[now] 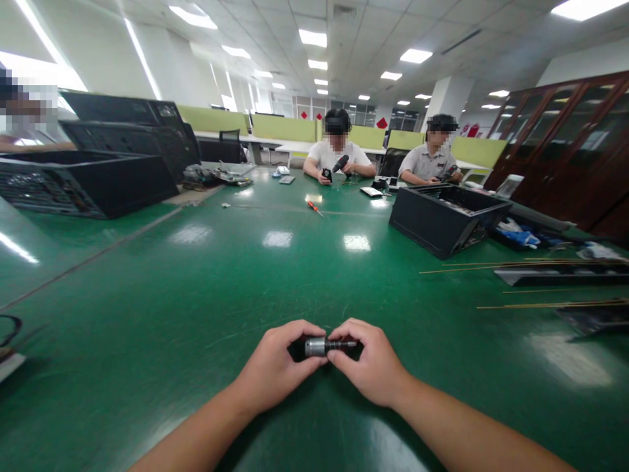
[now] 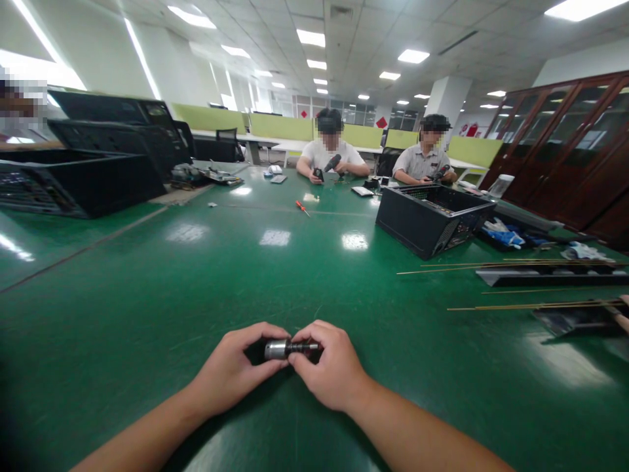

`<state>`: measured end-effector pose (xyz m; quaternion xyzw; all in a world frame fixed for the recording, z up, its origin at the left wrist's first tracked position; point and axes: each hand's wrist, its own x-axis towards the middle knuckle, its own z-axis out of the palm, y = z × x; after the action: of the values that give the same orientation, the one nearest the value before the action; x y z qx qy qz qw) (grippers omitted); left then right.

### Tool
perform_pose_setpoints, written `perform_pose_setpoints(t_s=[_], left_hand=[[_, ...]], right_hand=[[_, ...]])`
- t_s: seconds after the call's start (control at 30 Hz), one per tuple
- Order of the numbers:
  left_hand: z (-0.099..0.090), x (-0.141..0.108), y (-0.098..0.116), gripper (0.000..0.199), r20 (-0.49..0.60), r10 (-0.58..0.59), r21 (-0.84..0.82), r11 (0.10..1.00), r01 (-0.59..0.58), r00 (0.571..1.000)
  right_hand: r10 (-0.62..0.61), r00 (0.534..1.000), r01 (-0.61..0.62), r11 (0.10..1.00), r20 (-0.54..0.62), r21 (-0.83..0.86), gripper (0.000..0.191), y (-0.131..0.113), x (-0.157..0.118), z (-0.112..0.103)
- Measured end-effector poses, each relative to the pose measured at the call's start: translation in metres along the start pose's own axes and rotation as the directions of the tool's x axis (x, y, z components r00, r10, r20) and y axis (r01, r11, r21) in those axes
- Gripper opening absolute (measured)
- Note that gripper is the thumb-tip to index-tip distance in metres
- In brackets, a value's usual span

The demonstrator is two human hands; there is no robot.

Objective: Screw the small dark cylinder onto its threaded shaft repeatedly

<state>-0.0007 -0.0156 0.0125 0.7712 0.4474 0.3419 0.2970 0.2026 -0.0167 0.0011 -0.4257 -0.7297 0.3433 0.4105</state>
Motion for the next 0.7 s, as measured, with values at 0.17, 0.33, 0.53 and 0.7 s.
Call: perform_pose_setpoints(t_s=[0.17, 0.33, 0.53, 0.7], left_hand=[[0.0011, -0.0006, -0.0018, 0.021, 0.0, 0.003, 0.012, 1.0, -0.003, 1.0], [0.0025, -0.0014, -0.0019, 0.023, -0.012, 0.012, 0.018, 1.0, -0.012, 1.0], [0.002, -0.0032, -0.0008, 0.026, -0.023, 0.042, 0.014, 0.999, -0.042, 0.999], [0.0009, -0.0031, 0.0002, 0.025, -0.043, 0.021, 0.026, 0.999, -0.02, 0.999]], right_hand=[[0.016, 1.0, -0.016, 1.0, -0.003, -0.025, 0.008, -0.0013, -0.001, -0.0001], [0.022, 0.999, -0.021, 0.998, 0.029, -0.055, 0.007, -0.0001, -0.0002, -0.0016], [0.033, 0.998, -0.033, 0.999, 0.049, 0.007, 0.021, 0.0039, -0.0004, -0.0034], [0.008, 1.0, -0.008, 0.999, -0.001, 0.042, 0.02, 0.0034, -0.0033, -0.0023]])
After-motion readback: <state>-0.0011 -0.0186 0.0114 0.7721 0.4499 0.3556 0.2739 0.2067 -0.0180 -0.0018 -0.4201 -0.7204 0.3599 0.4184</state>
